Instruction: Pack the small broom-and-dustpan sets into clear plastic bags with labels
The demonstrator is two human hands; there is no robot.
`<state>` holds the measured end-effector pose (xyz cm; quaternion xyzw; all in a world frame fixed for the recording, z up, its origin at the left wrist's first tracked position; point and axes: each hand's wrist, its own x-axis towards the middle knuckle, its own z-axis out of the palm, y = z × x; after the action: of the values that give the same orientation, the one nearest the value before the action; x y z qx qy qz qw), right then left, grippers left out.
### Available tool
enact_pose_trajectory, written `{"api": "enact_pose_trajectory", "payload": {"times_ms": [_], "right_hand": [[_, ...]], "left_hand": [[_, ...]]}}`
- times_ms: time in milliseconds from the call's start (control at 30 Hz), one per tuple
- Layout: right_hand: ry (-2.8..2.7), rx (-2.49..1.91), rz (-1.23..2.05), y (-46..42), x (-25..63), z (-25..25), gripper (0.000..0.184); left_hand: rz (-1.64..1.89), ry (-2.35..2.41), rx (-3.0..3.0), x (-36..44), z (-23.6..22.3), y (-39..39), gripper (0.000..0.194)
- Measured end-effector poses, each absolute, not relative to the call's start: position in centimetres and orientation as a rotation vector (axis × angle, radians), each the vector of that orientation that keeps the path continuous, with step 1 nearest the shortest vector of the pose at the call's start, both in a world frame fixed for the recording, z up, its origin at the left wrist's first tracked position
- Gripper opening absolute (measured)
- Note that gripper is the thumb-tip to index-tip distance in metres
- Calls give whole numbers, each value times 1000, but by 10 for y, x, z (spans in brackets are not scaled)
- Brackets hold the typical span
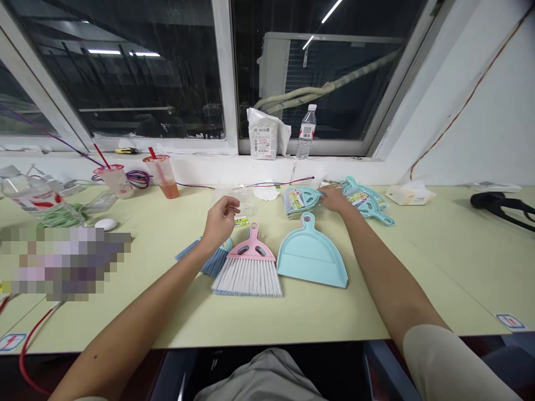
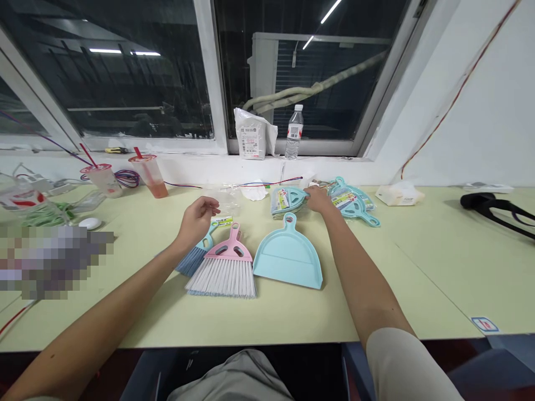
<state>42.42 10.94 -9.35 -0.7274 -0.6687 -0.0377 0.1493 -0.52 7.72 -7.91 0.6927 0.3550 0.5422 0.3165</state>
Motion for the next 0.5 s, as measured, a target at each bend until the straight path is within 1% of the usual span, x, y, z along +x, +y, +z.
{"api": "enact_pose_trajectory", "payload": {"times_ms": [67,167,333,500], "right_hand": [[-1887,-2080,-28,108,424,-92,44],[-1828,-2026,40,105,422,-91,47],[-1799,-1927,76,104,426,-92,47],[-1800,-1927,81,108,432,-94,48]], "left_hand": [[1424,939,1828,-5,-79,77,26],[1414,953,1840,-5,-79,77,25],[1422,955,1819,-5,-79,76,23],[1433,972,1831,-8,-79,80,23]]}}
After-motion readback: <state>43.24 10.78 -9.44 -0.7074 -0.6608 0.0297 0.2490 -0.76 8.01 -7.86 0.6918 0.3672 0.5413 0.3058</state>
